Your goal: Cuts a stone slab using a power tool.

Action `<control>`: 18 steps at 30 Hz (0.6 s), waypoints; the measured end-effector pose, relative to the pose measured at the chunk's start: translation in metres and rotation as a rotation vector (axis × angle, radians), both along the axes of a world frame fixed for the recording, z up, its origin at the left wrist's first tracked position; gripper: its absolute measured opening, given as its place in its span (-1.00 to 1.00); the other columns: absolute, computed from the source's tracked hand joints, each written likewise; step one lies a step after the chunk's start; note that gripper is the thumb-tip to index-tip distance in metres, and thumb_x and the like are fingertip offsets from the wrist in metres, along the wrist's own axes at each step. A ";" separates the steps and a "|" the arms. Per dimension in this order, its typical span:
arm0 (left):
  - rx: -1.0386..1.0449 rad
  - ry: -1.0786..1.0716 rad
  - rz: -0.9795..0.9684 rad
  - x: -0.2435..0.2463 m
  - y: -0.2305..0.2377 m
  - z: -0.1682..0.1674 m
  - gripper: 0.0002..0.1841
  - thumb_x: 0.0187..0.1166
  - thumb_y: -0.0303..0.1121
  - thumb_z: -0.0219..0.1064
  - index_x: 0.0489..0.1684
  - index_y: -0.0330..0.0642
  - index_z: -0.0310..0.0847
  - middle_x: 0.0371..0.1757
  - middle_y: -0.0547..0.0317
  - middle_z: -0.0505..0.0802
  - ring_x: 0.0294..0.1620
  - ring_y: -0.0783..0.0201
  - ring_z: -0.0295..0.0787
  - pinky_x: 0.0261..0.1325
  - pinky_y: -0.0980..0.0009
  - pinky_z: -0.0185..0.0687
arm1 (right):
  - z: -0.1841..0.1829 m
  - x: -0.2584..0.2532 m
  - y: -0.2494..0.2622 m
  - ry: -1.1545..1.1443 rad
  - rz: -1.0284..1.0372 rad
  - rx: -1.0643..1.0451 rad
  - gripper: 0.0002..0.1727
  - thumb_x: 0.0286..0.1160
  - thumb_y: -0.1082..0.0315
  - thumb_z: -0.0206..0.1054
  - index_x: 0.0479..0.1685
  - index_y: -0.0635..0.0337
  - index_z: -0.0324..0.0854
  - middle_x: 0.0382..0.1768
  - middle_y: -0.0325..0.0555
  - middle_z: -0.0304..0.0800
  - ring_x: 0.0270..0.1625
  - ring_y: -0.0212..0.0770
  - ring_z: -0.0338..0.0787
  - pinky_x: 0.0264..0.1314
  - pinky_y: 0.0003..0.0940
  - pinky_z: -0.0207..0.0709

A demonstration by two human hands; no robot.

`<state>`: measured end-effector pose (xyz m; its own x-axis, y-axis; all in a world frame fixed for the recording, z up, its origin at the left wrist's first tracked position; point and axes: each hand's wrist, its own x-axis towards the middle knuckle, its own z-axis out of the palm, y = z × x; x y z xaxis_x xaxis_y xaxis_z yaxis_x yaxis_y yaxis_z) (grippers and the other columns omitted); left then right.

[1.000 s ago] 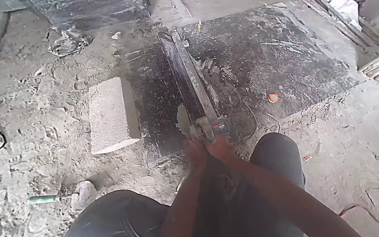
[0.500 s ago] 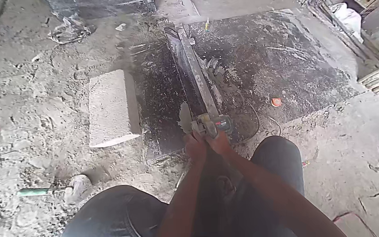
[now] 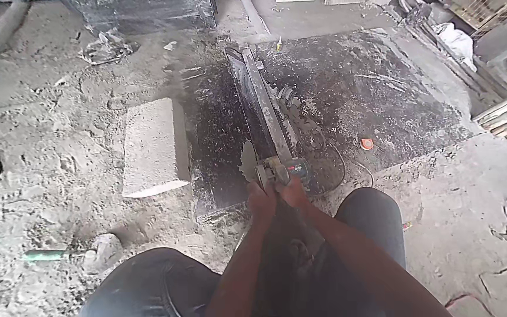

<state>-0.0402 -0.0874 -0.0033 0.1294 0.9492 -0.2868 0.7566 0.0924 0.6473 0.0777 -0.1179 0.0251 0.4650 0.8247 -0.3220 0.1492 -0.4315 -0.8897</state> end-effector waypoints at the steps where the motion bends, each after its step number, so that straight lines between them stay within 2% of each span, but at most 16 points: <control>1: 0.024 -0.012 -0.018 -0.004 -0.005 -0.002 -0.33 0.66 -0.01 0.19 0.51 -0.47 0.40 0.40 -0.32 0.68 0.29 -0.16 0.77 0.28 -0.08 0.70 | -0.002 -0.002 -0.001 -0.022 -0.002 -0.006 -0.76 0.21 0.33 0.45 -0.15 0.23 0.69 -0.46 -0.21 0.74 -0.45 -0.35 0.72 -0.31 -0.30 0.65; 4: 0.110 0.009 -0.086 -0.013 -0.018 -0.008 -0.06 0.32 -0.02 0.44 0.65 -0.54 0.24 0.47 -0.42 0.62 0.40 -0.23 0.70 0.35 -0.12 0.66 | -0.006 -0.005 -0.002 -0.057 -0.005 -0.019 -0.71 0.20 0.28 0.47 -0.12 0.21 0.70 -0.42 -0.19 0.76 -0.39 -0.33 0.75 -0.23 -0.26 0.67; 6: 0.147 0.009 -0.096 -0.013 -0.020 -0.013 -0.01 0.20 -0.02 0.50 0.64 -0.52 0.28 0.50 -0.38 0.61 0.45 -0.19 0.66 0.40 -0.06 0.65 | -0.007 -0.004 -0.001 -0.048 -0.014 -0.029 -0.69 0.18 0.27 0.48 -0.10 0.20 0.70 -0.44 -0.21 0.75 -0.43 -0.34 0.74 -0.28 -0.27 0.66; 9: 0.093 -0.022 -0.105 -0.015 -0.016 -0.010 -0.13 0.31 -0.01 0.50 0.57 -0.46 0.37 0.47 -0.31 0.63 0.46 -0.12 0.65 0.44 0.03 0.64 | -0.005 -0.004 -0.001 0.000 -0.020 -0.067 -0.71 0.21 0.29 0.48 -0.09 0.21 0.67 -0.49 -0.20 0.72 -0.53 -0.32 0.70 -0.39 -0.28 0.65; 12: 0.061 -0.045 -0.107 -0.017 -0.007 -0.007 -0.16 0.39 0.02 0.48 0.58 -0.42 0.38 0.45 -0.29 0.64 0.45 -0.11 0.65 0.46 0.01 0.63 | -0.001 -0.005 0.007 0.020 -0.024 -0.078 -0.74 0.24 0.30 0.47 -0.14 0.21 0.66 -0.53 -0.20 0.70 -0.58 -0.30 0.67 -0.46 -0.28 0.63; 15: 0.094 -0.030 -0.110 -0.014 -0.007 -0.011 -0.15 0.37 0.05 0.48 0.57 -0.40 0.40 0.42 -0.26 0.66 0.40 -0.10 0.69 0.41 -0.01 0.66 | 0.005 -0.003 0.005 0.031 -0.027 -0.099 -0.74 0.26 0.31 0.47 -0.12 0.22 0.67 -0.49 -0.18 0.71 -0.52 -0.30 0.69 -0.39 -0.28 0.64; 18: 0.108 0.004 -0.132 -0.012 -0.005 -0.008 -0.17 0.37 0.00 0.53 0.51 -0.47 0.40 0.40 -0.33 0.66 0.35 -0.13 0.73 0.36 -0.02 0.68 | 0.006 -0.001 0.004 0.048 -0.017 -0.091 -0.72 0.28 0.32 0.48 -0.08 0.24 0.66 -0.45 -0.15 0.72 -0.51 -0.29 0.70 -0.38 -0.27 0.65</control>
